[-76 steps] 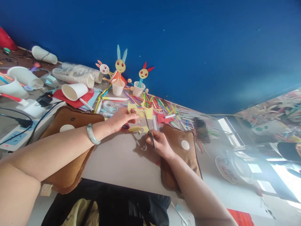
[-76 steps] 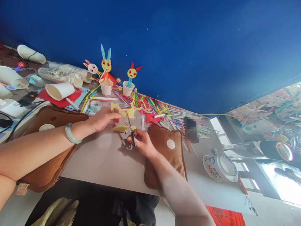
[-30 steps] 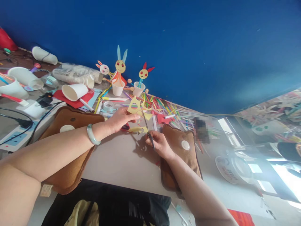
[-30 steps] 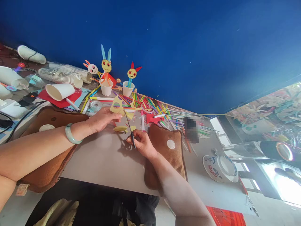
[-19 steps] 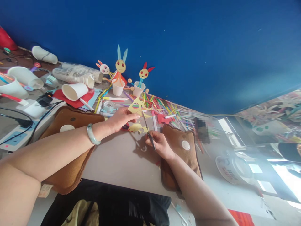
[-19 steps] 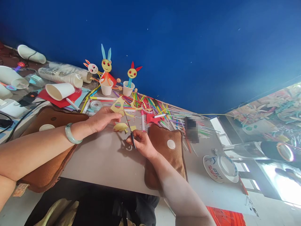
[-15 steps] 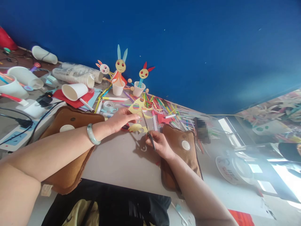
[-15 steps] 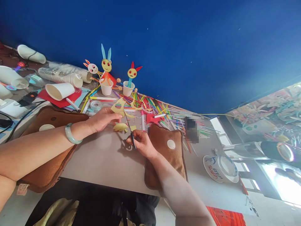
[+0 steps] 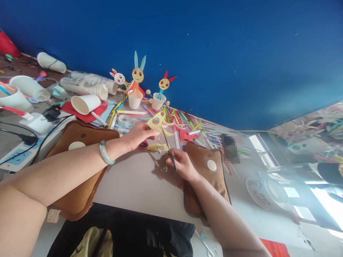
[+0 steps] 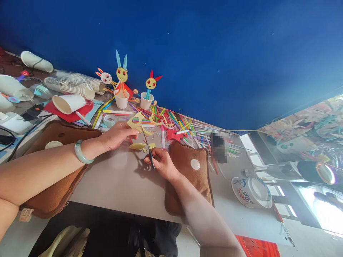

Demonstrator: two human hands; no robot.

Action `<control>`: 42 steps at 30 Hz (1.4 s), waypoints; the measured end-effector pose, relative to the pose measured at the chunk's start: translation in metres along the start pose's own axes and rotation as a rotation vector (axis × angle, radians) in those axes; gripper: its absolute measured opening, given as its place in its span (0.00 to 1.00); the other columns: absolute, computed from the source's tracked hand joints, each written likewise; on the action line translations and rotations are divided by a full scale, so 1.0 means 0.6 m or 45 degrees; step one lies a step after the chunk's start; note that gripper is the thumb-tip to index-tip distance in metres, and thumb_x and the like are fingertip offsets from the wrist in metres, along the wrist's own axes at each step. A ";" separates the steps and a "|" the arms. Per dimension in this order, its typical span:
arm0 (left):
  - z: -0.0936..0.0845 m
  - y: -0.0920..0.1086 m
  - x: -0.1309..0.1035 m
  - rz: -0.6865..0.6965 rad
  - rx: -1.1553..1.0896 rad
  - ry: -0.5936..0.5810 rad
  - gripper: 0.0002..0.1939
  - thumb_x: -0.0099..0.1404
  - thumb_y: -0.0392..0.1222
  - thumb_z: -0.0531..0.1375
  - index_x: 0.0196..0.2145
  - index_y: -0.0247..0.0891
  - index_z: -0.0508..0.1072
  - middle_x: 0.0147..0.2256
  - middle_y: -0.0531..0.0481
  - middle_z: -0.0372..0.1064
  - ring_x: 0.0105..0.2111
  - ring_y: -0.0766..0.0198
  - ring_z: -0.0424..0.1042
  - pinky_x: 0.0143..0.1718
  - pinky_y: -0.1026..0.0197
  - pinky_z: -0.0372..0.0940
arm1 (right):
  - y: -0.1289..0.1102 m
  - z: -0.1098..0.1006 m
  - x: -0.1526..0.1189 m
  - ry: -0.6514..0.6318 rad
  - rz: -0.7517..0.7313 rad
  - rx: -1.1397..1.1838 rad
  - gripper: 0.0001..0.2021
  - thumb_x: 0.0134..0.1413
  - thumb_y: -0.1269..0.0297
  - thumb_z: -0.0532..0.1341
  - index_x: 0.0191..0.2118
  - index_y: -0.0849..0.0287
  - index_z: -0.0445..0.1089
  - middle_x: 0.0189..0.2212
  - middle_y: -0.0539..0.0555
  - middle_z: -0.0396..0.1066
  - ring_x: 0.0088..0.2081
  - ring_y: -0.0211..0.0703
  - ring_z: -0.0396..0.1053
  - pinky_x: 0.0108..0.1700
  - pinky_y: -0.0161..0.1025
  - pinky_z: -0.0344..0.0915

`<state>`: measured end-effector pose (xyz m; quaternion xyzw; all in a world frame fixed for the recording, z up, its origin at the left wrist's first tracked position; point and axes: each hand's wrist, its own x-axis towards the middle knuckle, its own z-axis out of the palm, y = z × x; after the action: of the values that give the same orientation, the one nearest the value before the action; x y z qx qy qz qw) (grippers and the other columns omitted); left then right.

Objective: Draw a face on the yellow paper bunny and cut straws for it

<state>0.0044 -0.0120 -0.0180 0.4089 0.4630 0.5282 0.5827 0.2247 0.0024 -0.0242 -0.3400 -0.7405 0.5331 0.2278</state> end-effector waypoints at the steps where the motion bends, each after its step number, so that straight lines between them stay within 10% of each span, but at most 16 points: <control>1: 0.000 0.000 0.000 0.006 -0.005 -0.007 0.11 0.52 0.45 0.66 0.32 0.36 0.77 0.29 0.53 0.71 0.29 0.68 0.68 0.35 0.62 0.64 | 0.001 0.000 0.000 0.001 0.002 0.002 0.24 0.46 0.43 0.66 0.21 0.58 0.60 0.21 0.47 0.63 0.24 0.34 0.56 0.28 0.35 0.55; 42: -0.004 -0.003 0.001 0.053 0.097 0.001 0.13 0.54 0.49 0.64 0.29 0.36 0.73 0.25 0.53 0.68 0.28 0.66 0.67 0.30 0.62 0.61 | 0.002 -0.001 0.000 -0.015 0.016 -0.005 0.24 0.46 0.43 0.66 0.21 0.59 0.60 0.21 0.47 0.63 0.24 0.34 0.56 0.27 0.34 0.54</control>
<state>0.0024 -0.0118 -0.0201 0.4402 0.4744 0.5222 0.5555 0.2254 0.0032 -0.0249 -0.3419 -0.7407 0.5351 0.2196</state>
